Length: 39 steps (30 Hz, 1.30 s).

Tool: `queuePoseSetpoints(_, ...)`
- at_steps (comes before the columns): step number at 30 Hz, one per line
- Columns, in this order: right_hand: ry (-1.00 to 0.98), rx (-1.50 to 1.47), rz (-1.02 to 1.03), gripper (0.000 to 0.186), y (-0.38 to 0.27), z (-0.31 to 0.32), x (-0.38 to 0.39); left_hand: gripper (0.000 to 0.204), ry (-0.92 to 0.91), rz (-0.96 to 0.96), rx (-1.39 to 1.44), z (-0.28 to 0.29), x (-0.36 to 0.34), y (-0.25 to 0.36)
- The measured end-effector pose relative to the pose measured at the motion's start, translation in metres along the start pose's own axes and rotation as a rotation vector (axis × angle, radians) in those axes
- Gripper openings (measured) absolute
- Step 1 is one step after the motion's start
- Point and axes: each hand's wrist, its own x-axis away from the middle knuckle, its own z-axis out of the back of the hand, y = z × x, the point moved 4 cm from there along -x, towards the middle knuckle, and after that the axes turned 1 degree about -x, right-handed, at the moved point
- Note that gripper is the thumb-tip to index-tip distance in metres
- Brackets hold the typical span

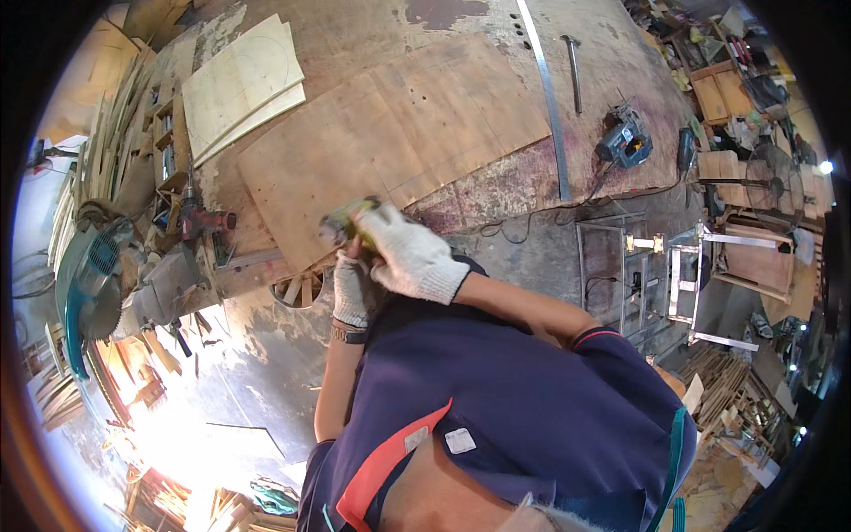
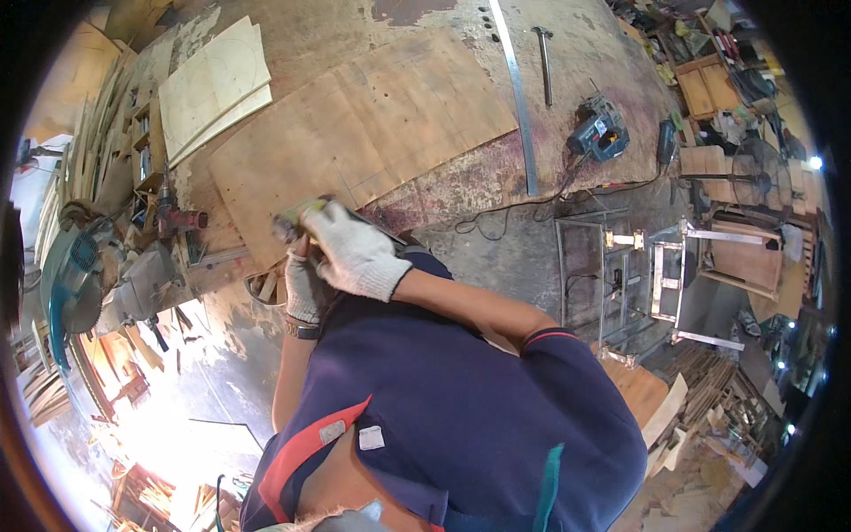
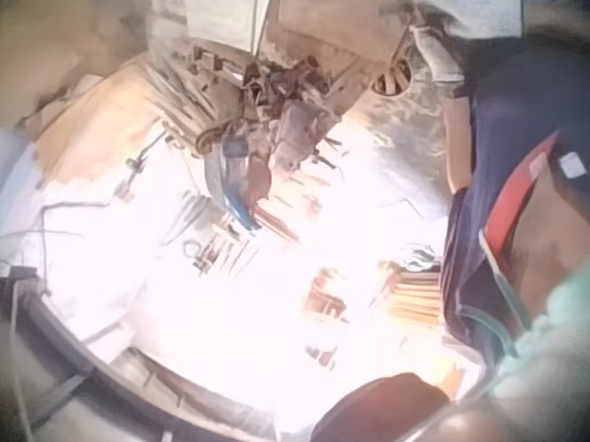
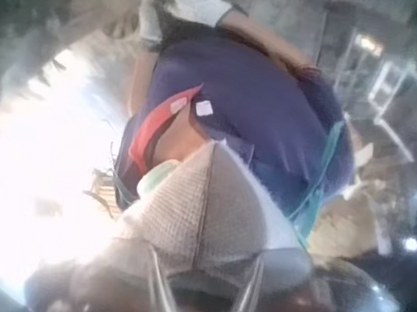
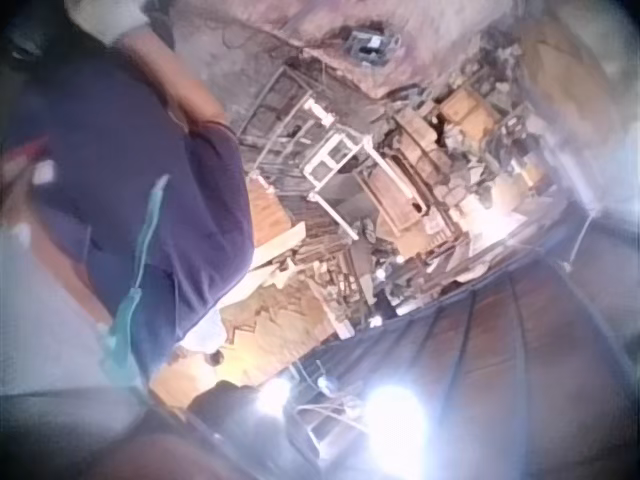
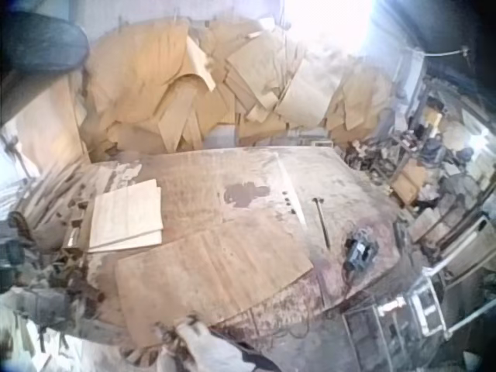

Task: The person drills holes into a large wooden board using a cordless drill, then sands the surface with a handheld electric sander. The person repositions the board and continues sanding different areas.

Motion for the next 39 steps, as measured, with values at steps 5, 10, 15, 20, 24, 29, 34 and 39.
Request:
queuePoseSetpoints(5,-0.085,-0.069,0.207,0.035,-0.036,-0.048,0.056,0.025,0.199,-0.113,0.146,0.035,0.068,-0.004)
queuePoseSetpoints(10,-0.462,0.2,0.208,0.016,-0.042,-0.101,0.078,0.019,0.329,-0.282,0.583,0.099,0.133,0.019)
queuePoseSetpoints(15,-0.737,-0.076,0.537,0.029,-0.056,-0.165,0.109,0.025,0.411,-0.487,0.637,0.139,0.202,0.012)
queuePoseSetpoints(20,-0.778,0.126,0.654,0.026,-0.112,-0.179,0.119,0.023,0.347,-0.606,0.678,0.168,0.227,-0.014)
queuePoseSetpoints(24,-0.816,0.328,0.678,0.023,-0.129,-0.199,0.132,0.026,0.656,-0.774,0.555,0.13,0.255,-0.014)
queuePoseSetpoints(29,-0.661,0.191,0.769,0.02,-0.141,-0.21,0.149,0.029,0.147,-0.96,0.861,0.154,0.28,-0.022)
queuePoseSetpoints(34,-0.652,0.092,0.856,0.019,-0.138,-0.193,0.162,0.017,0.618,-1.101,0.719,0.155,0.297,-0.051)
queuePoseSetpoints(39,-0.674,-0.025,0.91,0.016,-0.117,-0.157,0.165,0.025,-0.075,-1.235,0.558,0.139,0.29,-0.067)
